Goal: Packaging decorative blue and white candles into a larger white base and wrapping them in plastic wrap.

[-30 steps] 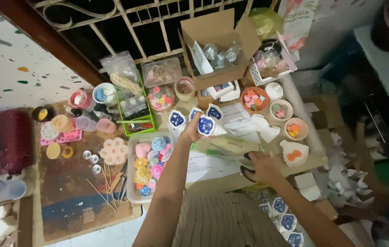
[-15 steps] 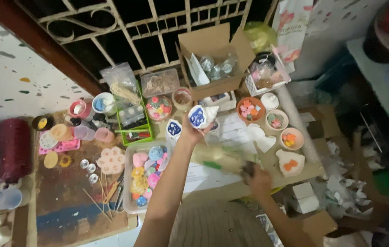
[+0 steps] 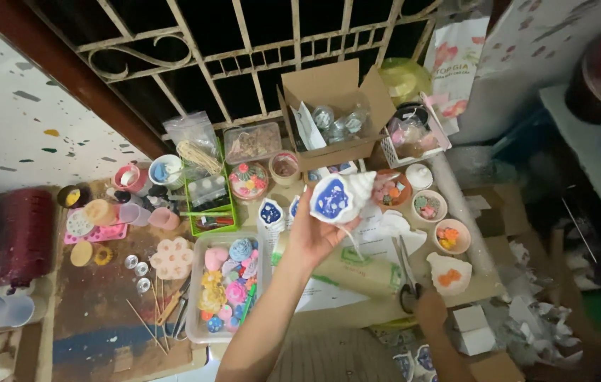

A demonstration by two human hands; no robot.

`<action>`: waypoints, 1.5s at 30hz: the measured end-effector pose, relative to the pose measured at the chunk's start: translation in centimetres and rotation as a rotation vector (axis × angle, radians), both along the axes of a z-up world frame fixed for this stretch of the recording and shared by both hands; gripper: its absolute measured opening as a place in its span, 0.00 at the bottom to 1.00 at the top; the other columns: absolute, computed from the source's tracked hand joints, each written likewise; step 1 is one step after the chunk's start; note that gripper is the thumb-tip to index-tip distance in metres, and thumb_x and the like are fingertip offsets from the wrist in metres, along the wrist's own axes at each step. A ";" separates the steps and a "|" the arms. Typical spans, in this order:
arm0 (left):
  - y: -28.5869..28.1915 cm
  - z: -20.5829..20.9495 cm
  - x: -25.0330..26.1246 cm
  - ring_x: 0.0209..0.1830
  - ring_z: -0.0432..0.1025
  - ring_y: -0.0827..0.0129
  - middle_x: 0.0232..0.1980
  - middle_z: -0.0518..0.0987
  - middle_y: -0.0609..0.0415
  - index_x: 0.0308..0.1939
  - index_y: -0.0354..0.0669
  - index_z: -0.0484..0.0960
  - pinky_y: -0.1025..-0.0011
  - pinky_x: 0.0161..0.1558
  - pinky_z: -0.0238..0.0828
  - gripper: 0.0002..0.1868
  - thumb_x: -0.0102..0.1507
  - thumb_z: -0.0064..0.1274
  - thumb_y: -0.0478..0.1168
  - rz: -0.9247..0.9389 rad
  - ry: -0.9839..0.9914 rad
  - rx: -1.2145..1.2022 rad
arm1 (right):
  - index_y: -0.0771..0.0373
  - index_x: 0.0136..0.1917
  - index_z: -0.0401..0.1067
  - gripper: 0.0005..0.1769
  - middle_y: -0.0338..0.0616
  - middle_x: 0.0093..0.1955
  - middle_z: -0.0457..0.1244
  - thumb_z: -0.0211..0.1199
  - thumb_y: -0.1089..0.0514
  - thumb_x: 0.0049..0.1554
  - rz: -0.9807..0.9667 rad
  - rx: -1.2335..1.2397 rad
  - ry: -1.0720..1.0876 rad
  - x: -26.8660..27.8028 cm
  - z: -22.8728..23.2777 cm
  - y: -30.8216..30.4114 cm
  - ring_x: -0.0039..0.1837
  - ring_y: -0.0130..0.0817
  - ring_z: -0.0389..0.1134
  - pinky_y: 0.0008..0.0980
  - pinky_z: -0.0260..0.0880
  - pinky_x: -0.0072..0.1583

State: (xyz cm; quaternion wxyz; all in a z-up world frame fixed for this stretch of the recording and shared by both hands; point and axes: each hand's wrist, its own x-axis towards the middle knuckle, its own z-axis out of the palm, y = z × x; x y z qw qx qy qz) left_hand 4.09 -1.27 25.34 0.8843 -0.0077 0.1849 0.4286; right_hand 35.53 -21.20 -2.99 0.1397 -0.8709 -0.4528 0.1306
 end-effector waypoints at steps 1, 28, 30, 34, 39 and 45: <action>-0.5 0.5 0.0 0.61 0.74 0.51 0.64 0.77 0.47 0.67 0.49 0.72 0.45 0.59 0.73 0.31 0.69 0.42 0.64 0.000 -0.002 0.002 | 0.63 0.51 0.78 0.23 0.59 0.47 0.70 0.67 0.42 0.53 0.000 0.002 -0.002 -0.2 0.9 0.8 0.51 0.58 0.71 0.54 0.71 0.53; -7.1 4.1 -1.0 0.67 0.69 0.64 0.68 0.72 0.53 0.75 0.44 0.59 0.58 0.65 0.67 0.40 0.62 0.59 0.41 0.171 0.103 0.506 | 0.74 0.61 0.76 0.14 0.50 0.60 0.69 0.62 0.66 0.63 0.043 0.990 1.202 -20.1 37.7 11.0 0.60 0.31 0.69 0.30 0.70 0.63; -6.8 1.7 -1.3 0.61 0.73 0.62 0.63 0.76 0.52 0.70 0.45 0.65 0.57 0.61 0.71 0.34 0.62 0.58 0.44 0.181 0.136 0.245 | 0.72 0.59 0.76 0.15 0.48 0.59 0.70 0.65 0.67 0.58 0.153 0.868 1.178 -20.8 38.0 10.7 0.57 0.28 0.70 0.29 0.71 0.61; -6.7 -0.1 -1.6 0.60 0.74 0.61 0.61 0.78 0.52 0.65 0.44 0.70 0.58 0.62 0.72 0.30 0.61 0.59 0.47 0.196 0.137 0.078 | 0.75 0.54 0.78 0.10 0.48 0.58 0.71 0.66 0.68 0.59 0.238 0.827 1.105 -21.8 37.7 9.6 0.58 0.27 0.70 0.29 0.71 0.60; -6.7 -1.4 -2.1 0.62 0.74 0.58 0.62 0.79 0.51 0.65 0.40 0.71 0.57 0.67 0.68 0.38 0.56 0.64 0.53 0.239 0.028 0.148 | 0.74 0.50 0.76 0.05 0.45 0.51 0.70 0.68 0.69 0.60 0.329 0.911 1.075 -21.4 38.2 8.7 0.54 0.28 0.69 0.28 0.71 0.58; -7.1 -0.8 -3.0 0.64 0.72 0.54 0.63 0.77 0.47 0.67 0.34 0.68 0.55 0.72 0.64 0.46 0.50 0.68 0.52 0.208 -0.076 0.278 | 0.72 0.50 0.76 0.06 0.46 0.48 0.71 0.67 0.68 0.58 0.223 0.915 1.152 -20.9 38.7 7.8 0.50 0.28 0.70 0.29 0.71 0.54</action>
